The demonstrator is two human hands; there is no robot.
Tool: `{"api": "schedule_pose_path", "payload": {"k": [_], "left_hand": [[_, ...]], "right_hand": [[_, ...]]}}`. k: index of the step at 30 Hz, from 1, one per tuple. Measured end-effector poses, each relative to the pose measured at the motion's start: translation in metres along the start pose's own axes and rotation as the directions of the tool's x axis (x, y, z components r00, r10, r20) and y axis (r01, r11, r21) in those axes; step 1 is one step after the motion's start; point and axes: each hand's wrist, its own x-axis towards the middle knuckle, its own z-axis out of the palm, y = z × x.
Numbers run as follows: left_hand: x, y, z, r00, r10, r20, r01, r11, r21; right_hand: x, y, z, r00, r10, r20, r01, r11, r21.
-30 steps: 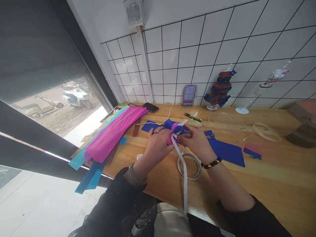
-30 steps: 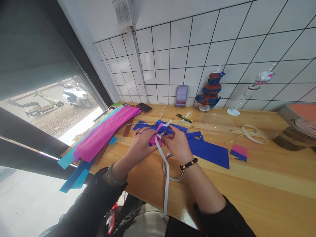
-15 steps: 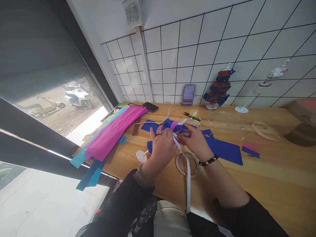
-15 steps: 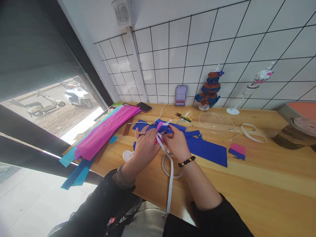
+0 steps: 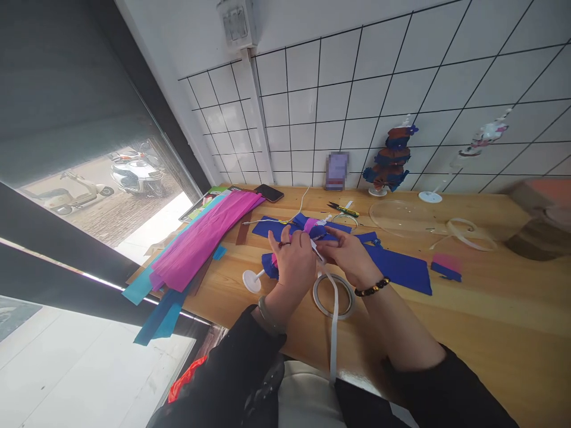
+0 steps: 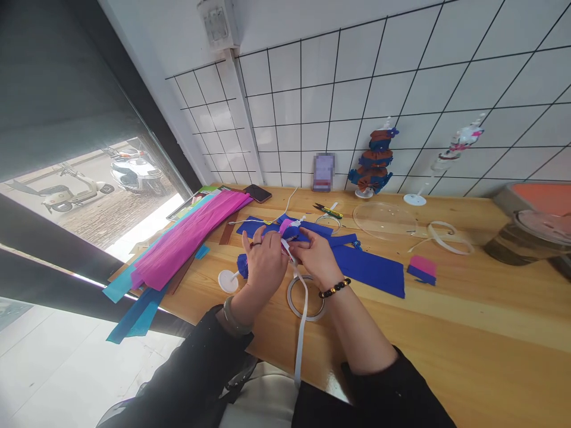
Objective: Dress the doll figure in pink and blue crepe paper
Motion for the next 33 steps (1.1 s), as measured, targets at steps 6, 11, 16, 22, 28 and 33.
{"api": "schedule_pose_path", "payload": {"k": [6, 11, 16, 22, 28, 33], "left_hand": [[0.001, -0.005, 0.003, 1.000, 0.022, -0.021, -0.023, 1.000, -0.017], [0.002, -0.010, 0.006, 0.998, 0.048, -0.046, -0.049, 0.998, -0.028], [0.004, -0.018, 0.006, 0.994, 0.079, -0.082, -0.084, 0.995, -0.059], [0.006, -0.025, 0.002, 0.981, 0.162, -0.110, -0.170, 0.983, -0.067], [0.006, -0.034, -0.001, 0.974, 0.195, -0.117, -0.202, 0.978, -0.047], [0.008, -0.039, -0.003, 0.977, 0.169, -0.132, -0.184, 0.977, -0.110]], "right_hand": [[-0.002, -0.001, 0.000, 1.000, 0.013, 0.003, -0.013, 0.997, 0.076], [-0.003, 0.000, 0.000, 1.000, 0.008, 0.011, -0.009, 0.995, 0.102], [-0.003, 0.001, -0.001, 1.000, -0.006, 0.030, 0.002, 0.991, 0.134], [-0.006, 0.003, 0.000, 1.000, 0.003, 0.026, -0.007, 0.991, 0.136], [-0.002, 0.008, -0.001, 1.000, 0.008, -0.016, -0.006, 0.989, 0.145], [-0.002, 0.012, 0.001, 1.000, 0.003, 0.008, -0.005, 0.976, 0.218]]}}
